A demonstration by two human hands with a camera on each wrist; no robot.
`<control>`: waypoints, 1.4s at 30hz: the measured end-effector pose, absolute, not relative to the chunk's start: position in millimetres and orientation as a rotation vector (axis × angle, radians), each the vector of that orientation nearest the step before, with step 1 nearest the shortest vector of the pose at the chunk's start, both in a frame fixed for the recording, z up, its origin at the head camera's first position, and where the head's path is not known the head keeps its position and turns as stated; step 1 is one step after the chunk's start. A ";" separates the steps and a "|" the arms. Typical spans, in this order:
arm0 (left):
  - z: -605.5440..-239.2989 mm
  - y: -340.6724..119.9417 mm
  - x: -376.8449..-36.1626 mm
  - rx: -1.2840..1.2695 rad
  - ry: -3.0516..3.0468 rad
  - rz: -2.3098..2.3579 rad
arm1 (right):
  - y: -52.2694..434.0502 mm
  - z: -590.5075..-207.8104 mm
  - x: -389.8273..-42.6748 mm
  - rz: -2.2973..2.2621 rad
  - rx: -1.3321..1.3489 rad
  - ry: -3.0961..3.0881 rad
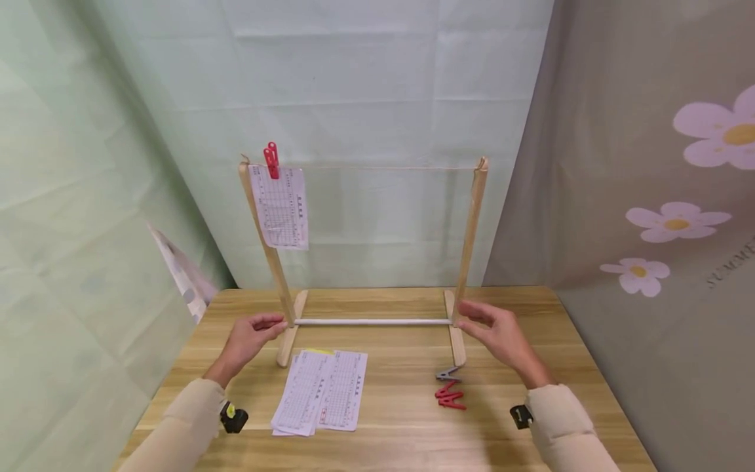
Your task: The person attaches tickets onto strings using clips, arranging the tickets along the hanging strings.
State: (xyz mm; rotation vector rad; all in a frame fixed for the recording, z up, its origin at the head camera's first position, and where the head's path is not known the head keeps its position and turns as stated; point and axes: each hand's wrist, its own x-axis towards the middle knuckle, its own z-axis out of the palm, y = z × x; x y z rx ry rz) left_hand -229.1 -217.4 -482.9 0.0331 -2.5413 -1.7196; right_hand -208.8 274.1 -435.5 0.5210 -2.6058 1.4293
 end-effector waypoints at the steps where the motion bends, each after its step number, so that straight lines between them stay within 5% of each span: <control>1: -485.0 -217.4 -228.9 0.037 -2.552 -1.710 | 275.1 -437.2 -207.7 1.439 0.512 -2.611; 42: -565.7 -208.8 -202.1 0.272 -2.651 -1.711 | 287.1 -565.8 -172.8 1.543 0.396 -2.597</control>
